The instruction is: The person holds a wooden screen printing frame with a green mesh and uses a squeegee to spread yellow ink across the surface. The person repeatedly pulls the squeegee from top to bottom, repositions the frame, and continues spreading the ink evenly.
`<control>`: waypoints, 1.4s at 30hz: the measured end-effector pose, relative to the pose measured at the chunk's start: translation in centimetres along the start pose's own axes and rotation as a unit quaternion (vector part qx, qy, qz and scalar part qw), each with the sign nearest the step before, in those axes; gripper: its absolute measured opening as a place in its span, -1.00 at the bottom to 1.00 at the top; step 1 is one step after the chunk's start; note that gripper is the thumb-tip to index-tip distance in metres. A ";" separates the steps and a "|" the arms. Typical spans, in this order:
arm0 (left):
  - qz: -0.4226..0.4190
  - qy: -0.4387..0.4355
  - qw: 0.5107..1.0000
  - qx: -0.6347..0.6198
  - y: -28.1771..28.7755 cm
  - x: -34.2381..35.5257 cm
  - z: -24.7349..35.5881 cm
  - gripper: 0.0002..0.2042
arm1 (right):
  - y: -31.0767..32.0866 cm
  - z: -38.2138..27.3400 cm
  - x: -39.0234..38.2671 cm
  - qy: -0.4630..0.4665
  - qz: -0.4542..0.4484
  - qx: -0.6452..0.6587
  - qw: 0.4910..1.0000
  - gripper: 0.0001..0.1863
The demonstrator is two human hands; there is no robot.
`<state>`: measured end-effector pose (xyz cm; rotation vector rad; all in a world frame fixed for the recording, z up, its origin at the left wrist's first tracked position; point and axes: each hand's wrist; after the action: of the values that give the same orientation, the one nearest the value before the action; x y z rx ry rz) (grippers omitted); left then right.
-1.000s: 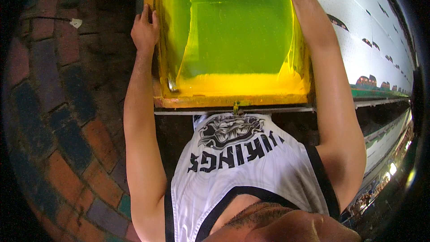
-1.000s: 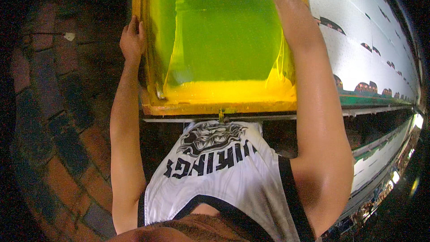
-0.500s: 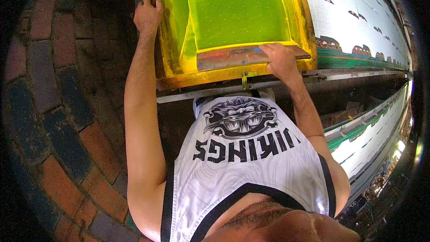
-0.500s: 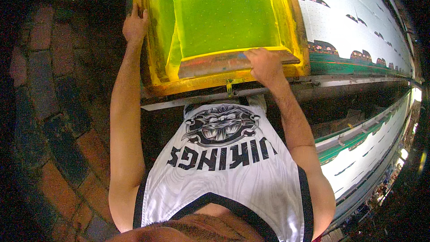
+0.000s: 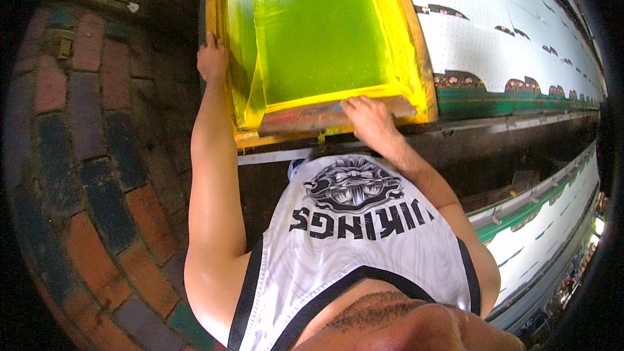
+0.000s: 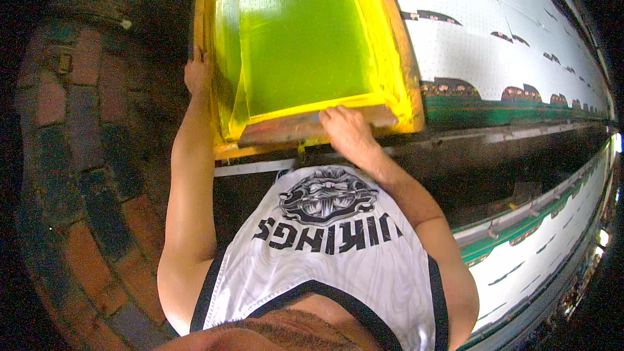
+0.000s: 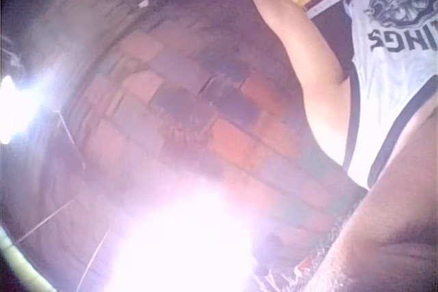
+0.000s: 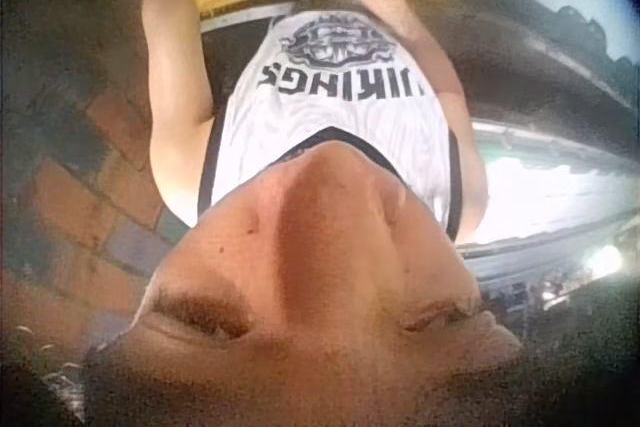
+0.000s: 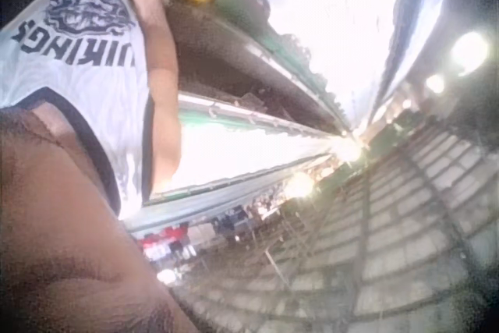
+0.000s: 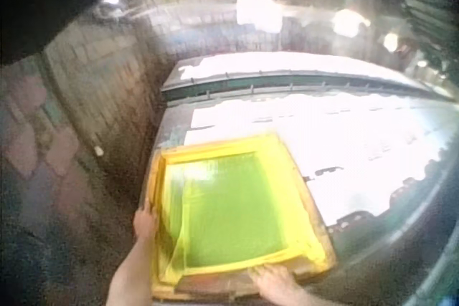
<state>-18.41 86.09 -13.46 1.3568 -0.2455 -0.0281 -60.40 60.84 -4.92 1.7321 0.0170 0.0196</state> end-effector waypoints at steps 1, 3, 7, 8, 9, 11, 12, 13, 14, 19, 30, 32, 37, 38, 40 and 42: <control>0.002 0.006 1.000 0.004 0.0 0.6 -1.7 -0.46 | 0.1 -1.2 0.2 0.004 -0.016 0.030 0.999 -0.44; 0.002 0.018 1.000 0.007 -0.5 1.7 -4.9 -0.44 | 1.1 -2.3 0.6 0.066 -0.065 0.117 0.989 -0.45; 0.017 0.019 0.999 -0.021 -1.6 2.1 -8.9 -0.44 | 4.3 1.2 2.5 0.016 -0.194 0.293 0.936 -0.38; 0.039 0.015 0.999 -0.023 -1.8 2.0 -9.9 -0.44 | 4.1 3.1 2.5 -0.014 -0.056 0.295 0.954 -0.34; 0.059 0.006 0.998 -0.028 -1.8 2.2 -10.1 -0.45 | 2.9 5.8 2.4 -0.090 0.071 0.165 0.980 -0.37; 0.049 0.006 0.998 -0.034 -0.9 2.3 -11.2 -0.47 | 3.7 8.6 4.2 -0.264 0.171 0.075 0.946 -0.35; 0.051 0.003 0.998 -0.037 -0.4 2.4 -11.1 -0.47 | 3.3 10.6 4.8 -0.298 0.184 0.077 0.933 -0.34; 0.054 -0.004 0.998 -0.045 0.0 2.7 -10.6 -0.47 | 1.3 13.3 4.7 -0.315 0.174 0.148 0.921 -0.33; 0.063 -0.012 0.997 -0.045 0.2 3.2 -10.1 -0.47 | -1.3 16.1 4.3 -0.329 0.167 0.219 0.903 -0.32; 0.040 0.017 0.998 -0.050 3.5 1.9 -11.6 -0.44 | 2.1 12.5 6.1 -0.339 0.125 0.242 0.901 -0.31; -0.003 0.025 0.994 -0.104 4.5 3.3 -12.4 -0.38 | 5.3 12.4 4.4 -0.238 0.273 0.128 0.923 -0.41; -0.015 0.024 0.988 -0.152 4.3 4.3 -14.0 -0.38 | 7.9 11.7 4.9 -0.226 0.268 0.110 0.930 -0.43; 0.003 -0.015 0.990 -0.142 8.2 5.9 -14.5 -0.37 | 13.7 12.5 4.8 -0.216 0.255 0.134 0.933 -0.44; 0.019 -0.032 0.987 -0.154 9.4 6.2 -14.3 -0.37 | 14.5 13.2 4.7 -0.213 0.266 0.131 0.931 -0.43; 0.063 -0.055 0.979 -0.183 11.6 6.6 -12.7 -0.38 | 15.4 16.1 4.6 -0.205 0.283 0.124 0.929 -0.44; 0.066 -0.060 0.983 -0.163 13.8 6.6 -4.7 -0.37 | 16.7 22.2 2.2 -0.218 0.308 0.112 0.919 -0.52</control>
<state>-12.75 92.58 0.07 1.0125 -0.4141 -0.0375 -57.71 36.27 8.05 1.8718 -0.8871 0.0982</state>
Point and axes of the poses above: each hand's wrist, its own x-axis towards the middle knuckle, its own y-axis out of the back of the hand, z = x × y
